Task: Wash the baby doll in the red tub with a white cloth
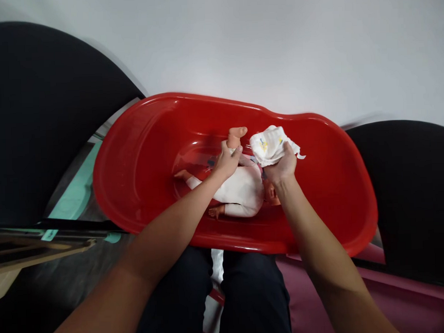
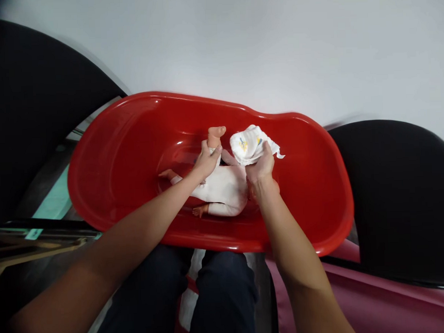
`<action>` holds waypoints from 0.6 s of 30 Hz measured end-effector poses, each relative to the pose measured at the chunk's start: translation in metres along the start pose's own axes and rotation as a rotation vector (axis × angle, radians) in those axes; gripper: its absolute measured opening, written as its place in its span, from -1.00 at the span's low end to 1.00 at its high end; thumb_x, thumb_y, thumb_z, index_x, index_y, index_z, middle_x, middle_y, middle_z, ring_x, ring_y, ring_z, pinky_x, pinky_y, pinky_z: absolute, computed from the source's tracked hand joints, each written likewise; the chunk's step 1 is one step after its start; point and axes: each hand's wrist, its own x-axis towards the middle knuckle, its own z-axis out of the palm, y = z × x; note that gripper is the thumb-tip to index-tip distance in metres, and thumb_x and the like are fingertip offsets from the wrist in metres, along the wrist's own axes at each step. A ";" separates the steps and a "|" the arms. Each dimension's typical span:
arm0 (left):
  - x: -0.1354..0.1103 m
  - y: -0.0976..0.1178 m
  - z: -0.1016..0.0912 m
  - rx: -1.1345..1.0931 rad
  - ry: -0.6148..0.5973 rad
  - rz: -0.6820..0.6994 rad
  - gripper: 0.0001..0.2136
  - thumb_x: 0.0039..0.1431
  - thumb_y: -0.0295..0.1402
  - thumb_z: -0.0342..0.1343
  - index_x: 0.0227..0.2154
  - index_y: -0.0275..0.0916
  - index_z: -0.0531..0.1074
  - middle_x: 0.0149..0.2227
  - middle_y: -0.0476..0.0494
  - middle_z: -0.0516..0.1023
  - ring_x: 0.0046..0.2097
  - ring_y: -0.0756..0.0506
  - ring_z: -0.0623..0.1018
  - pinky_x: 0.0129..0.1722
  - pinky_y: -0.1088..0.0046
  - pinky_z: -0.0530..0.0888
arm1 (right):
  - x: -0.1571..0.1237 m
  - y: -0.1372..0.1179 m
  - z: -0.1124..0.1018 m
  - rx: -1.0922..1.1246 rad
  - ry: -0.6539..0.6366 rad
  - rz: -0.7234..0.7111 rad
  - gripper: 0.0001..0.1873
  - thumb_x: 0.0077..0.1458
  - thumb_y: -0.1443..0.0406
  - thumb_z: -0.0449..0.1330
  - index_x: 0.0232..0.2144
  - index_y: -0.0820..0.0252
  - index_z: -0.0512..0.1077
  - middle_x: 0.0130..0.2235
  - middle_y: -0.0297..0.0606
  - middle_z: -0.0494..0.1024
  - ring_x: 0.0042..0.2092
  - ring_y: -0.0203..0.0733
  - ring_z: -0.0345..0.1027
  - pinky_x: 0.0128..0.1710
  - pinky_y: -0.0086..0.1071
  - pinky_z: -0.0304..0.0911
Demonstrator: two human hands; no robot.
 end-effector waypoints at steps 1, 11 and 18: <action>0.000 0.000 0.000 -0.003 0.005 -0.005 -0.54 0.52 -0.05 0.02 0.27 -0.22 0.20 0.24 -0.50 0.55 0.22 -0.43 0.58 0.14 0.06 0.47 | 0.001 -0.001 -0.002 -0.042 0.033 -0.034 -0.56 0.29 -0.06 0.10 -0.05 0.09 0.54 -0.09 -0.16 0.67 0.06 -0.02 0.58 0.03 -0.06 0.55; 0.002 -0.004 0.001 -0.022 0.019 0.039 -0.59 0.53 -0.06 0.04 0.25 -0.17 0.22 0.18 -0.40 0.59 0.18 -0.35 0.61 0.11 0.15 0.47 | 0.005 0.000 -0.018 -0.606 0.231 -0.321 -0.38 0.31 -0.25 0.04 -0.23 0.16 0.48 -0.30 -0.17 0.56 -0.21 -0.09 0.53 -0.27 -0.24 0.45; -0.005 -0.003 0.005 0.155 -0.081 0.170 -0.58 0.50 -0.10 0.07 0.27 -0.19 0.27 0.20 -0.42 0.59 0.19 -0.37 0.61 0.12 0.13 0.48 | -0.014 -0.004 -0.005 -0.667 0.125 -0.499 -0.18 0.41 -0.29 -0.19 0.26 0.12 0.42 0.23 0.01 0.50 0.32 0.13 0.39 0.30 0.18 0.33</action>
